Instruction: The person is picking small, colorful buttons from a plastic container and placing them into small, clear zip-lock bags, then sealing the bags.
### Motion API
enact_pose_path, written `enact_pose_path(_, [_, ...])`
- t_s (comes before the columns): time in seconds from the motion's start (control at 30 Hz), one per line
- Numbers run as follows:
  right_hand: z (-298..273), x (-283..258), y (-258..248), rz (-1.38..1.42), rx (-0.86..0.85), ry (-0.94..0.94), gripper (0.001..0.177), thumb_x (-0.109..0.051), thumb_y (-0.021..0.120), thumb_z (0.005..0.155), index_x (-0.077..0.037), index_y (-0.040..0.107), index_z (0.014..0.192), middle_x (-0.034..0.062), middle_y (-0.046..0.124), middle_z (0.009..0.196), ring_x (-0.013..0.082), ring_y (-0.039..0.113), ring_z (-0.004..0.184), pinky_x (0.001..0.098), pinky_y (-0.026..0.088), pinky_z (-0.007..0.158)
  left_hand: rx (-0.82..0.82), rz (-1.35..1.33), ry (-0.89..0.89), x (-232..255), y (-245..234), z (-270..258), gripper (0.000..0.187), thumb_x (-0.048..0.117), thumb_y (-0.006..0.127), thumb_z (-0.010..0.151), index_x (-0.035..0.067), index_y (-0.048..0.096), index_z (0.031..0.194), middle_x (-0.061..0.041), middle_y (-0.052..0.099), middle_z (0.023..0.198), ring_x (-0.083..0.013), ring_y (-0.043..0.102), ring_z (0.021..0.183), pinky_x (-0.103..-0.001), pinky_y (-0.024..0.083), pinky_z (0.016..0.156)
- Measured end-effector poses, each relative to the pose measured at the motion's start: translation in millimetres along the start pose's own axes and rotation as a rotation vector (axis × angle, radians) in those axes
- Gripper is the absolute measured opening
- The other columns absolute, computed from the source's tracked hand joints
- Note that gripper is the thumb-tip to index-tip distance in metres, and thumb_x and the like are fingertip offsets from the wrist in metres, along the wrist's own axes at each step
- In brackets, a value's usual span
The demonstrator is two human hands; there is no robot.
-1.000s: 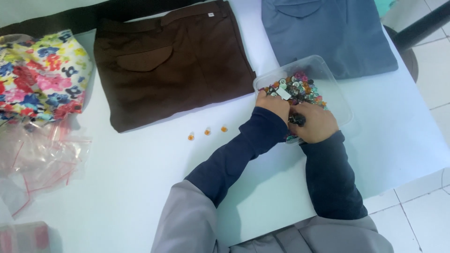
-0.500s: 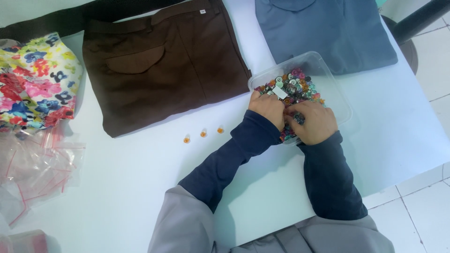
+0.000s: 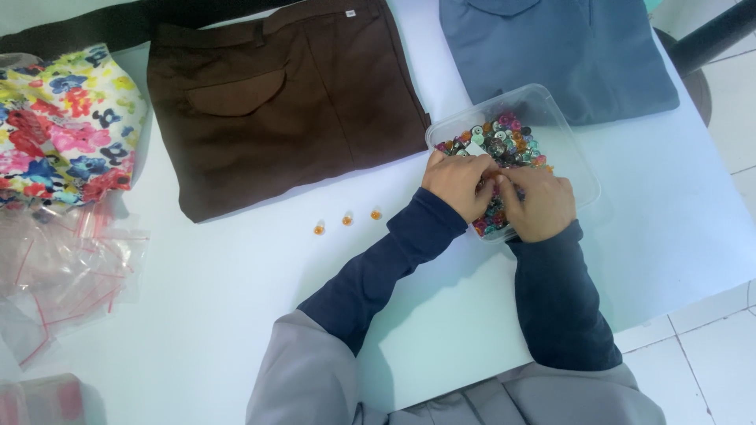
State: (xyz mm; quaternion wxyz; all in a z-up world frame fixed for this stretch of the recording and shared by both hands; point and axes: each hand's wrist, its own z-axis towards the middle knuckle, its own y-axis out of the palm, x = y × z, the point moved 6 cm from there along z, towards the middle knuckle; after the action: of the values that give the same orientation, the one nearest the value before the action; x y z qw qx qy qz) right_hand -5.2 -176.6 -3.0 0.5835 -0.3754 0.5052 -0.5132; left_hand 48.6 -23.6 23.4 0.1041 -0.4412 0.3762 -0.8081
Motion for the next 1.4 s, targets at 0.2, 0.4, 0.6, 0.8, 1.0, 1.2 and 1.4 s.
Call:
enact_pose_path(0.2, [5,-32,-51,0.337,0.179,-0.03,0.017,-0.018,0.076,0.098,-0.015,0.071,0.114,0.0042,0.075,0.094,0.0291,0.072,0.088,0.045,0.055,0.082,0.15,-0.093,0.025,1,-5,-5,0.007,0.02,0.066,0.093,0.016,0.066,0.098,0.0,0.068,0.071,-0.0218,0.067,0.07,-0.035,0.037,0.078])
enact_pose_path(0.4, [7,-35,-54,0.428,0.281,-0.141,0.003,-0.009,0.073,0.103,-0.012,0.073,0.104,0.0025,0.076,0.09,0.028,0.074,0.083,0.0399,0.056,0.084,0.248,-0.144,0.011,7,-16,-10,0.011,0.029,0.061,0.101,0.023,0.064,0.108,0.004,0.072,0.088,-0.0181,0.071,0.083,-0.032,0.042,0.084])
enact_pose_path(0.6, [-3,-57,-67,0.253,0.485,-0.276,0.013,-0.005,0.078,0.092,-0.016,0.077,0.099,-0.0006,0.072,0.087,0.0239,0.069,0.083,0.0405,0.042,0.1,0.454,-0.338,0.087,12,-31,-19,0.011,0.025,0.07,0.095,0.017,0.062,0.095,0.001,0.07,0.083,-0.0202,0.067,0.076,-0.034,0.043,0.084])
enact_pose_path(0.8, [-8,-59,-66,0.353,0.541,-0.354,0.019,0.0,0.083,0.087,-0.013,0.08,0.101,0.0025,0.074,0.092,0.0241,0.068,0.087,0.0485,0.034,0.108,0.652,-0.477,0.17,12,-33,-32,0.008,0.027,0.07,0.097,0.021,0.065,0.098,0.006,0.07,0.089,-0.0169,0.065,0.08,-0.033,0.044,0.094])
enact_pose_path(1.0, [-33,-100,-89,0.371,0.718,-0.506,0.02,0.006,0.079,0.083,-0.009,0.082,0.095,0.0034,0.077,0.094,0.0268,0.068,0.085,0.047,0.042,0.097,0.711,-0.471,0.238,19,-64,-63,0.012,0.021,0.076,0.091,0.018,0.067,0.098,0.003,0.071,0.09,-0.0198,0.068,0.08,-0.036,0.046,0.092])
enact_pose_path(1.2, [-67,-156,-68,0.542,0.719,-0.602,0.012,-0.004,0.085,0.079,-0.01,0.078,0.087,0.0016,0.079,0.092,0.0247,0.068,0.076,0.0443,0.05,0.085,0.67,-0.381,0.315,11,-114,-129,0.01,0.021,0.074,0.092,0.013,0.07,0.094,-0.002,0.072,0.085,-0.023,0.067,0.073,-0.037,0.048,0.086])
enact_pose_path(1.4, [-82,-216,-19,0.655,0.527,-0.704,0.015,-0.008,0.081,0.08,-0.016,0.08,0.093,-0.0049,0.078,0.094,0.0167,0.067,0.077,0.0394,0.047,0.085,0.555,-0.246,0.119,-36,-136,-205,0.008,0.015,0.077,0.088,0.011,0.07,0.09,-0.005,0.073,0.081,-0.0254,0.069,0.071,-0.042,0.048,0.085])
